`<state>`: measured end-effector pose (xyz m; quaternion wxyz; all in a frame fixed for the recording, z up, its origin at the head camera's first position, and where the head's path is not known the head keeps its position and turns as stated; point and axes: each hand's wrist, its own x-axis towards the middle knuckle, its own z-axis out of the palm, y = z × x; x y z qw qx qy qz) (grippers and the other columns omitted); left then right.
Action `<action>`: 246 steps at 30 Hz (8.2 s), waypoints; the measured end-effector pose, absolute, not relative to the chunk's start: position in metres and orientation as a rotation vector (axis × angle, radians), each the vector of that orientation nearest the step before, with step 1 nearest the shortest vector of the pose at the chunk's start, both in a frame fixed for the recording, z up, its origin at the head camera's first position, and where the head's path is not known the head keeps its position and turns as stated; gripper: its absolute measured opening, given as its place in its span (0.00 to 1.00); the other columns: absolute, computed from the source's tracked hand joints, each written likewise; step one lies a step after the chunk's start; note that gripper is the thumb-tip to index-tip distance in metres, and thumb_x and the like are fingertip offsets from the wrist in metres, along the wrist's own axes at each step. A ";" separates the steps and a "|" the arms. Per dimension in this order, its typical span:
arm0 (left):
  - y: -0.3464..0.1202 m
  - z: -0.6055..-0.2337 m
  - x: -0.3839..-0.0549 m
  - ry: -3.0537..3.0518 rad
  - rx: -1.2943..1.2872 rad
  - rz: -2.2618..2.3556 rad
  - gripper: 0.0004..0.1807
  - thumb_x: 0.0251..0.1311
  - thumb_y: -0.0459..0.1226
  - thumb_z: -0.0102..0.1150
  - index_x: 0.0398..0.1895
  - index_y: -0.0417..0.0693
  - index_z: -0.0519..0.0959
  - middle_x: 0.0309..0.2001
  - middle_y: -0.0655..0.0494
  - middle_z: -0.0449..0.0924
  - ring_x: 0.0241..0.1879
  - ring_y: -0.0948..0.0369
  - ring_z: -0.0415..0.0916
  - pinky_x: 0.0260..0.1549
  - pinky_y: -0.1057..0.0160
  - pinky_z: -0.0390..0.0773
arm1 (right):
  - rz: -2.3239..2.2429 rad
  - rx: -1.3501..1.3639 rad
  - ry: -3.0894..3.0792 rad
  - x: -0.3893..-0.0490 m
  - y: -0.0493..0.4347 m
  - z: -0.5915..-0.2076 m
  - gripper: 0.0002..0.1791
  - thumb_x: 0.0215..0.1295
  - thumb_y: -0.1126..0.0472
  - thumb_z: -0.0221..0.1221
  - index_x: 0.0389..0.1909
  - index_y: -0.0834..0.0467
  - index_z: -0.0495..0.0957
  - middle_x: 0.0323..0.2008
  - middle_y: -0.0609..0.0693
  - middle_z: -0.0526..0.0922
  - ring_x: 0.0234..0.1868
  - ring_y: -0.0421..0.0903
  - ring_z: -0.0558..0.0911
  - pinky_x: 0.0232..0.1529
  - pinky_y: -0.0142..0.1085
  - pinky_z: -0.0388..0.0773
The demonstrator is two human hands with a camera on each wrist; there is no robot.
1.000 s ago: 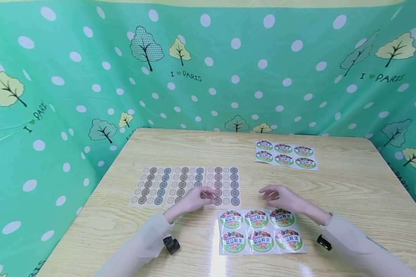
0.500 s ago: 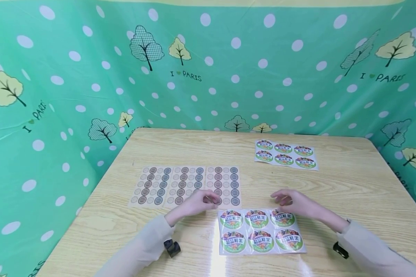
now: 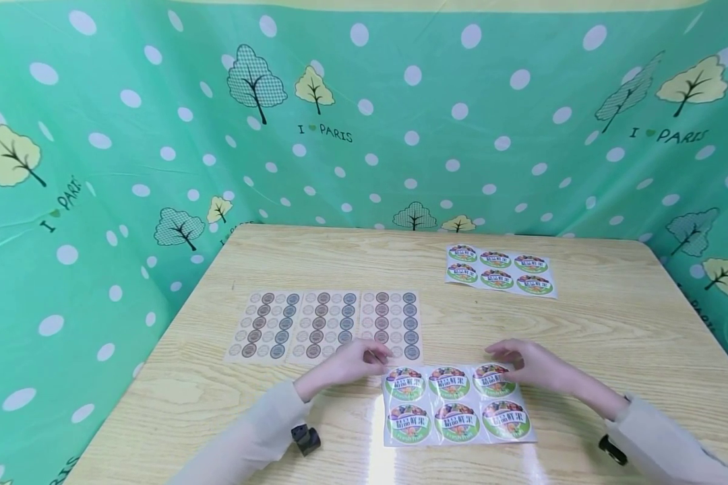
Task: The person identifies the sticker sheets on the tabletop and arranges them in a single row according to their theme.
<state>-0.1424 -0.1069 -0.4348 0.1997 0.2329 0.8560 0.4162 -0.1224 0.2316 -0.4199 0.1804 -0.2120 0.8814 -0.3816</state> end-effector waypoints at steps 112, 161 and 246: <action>-0.059 -0.425 -0.159 2.268 0.401 1.467 0.10 0.45 0.26 0.61 0.33 0.36 0.77 0.25 0.53 0.73 0.19 0.64 0.71 0.20 0.63 0.80 | -1.373 -0.177 2.358 -0.125 0.275 -0.421 0.17 0.59 0.70 0.49 0.48 0.74 0.66 0.41 0.63 0.72 0.35 0.49 0.79 0.30 0.36 0.80; -0.007 -0.425 -0.215 2.274 0.265 1.484 0.10 0.47 0.25 0.60 0.36 0.34 0.78 0.19 0.55 0.70 0.12 0.65 0.68 0.13 0.69 0.76 | -1.272 -0.063 2.474 -0.164 0.311 -0.425 0.19 0.60 0.70 0.49 0.50 0.76 0.65 0.37 0.59 0.74 0.33 0.43 0.78 0.30 0.35 0.79; 0.005 -0.433 -0.224 2.647 0.435 1.208 0.11 0.49 0.31 0.59 0.38 0.43 0.77 0.32 0.54 0.76 0.32 0.62 0.72 0.27 0.73 0.71 | -1.106 -0.088 2.694 -0.177 0.314 -0.427 0.19 0.54 0.68 0.53 0.46 0.76 0.68 0.32 0.59 0.74 0.23 0.41 0.73 0.22 0.30 0.73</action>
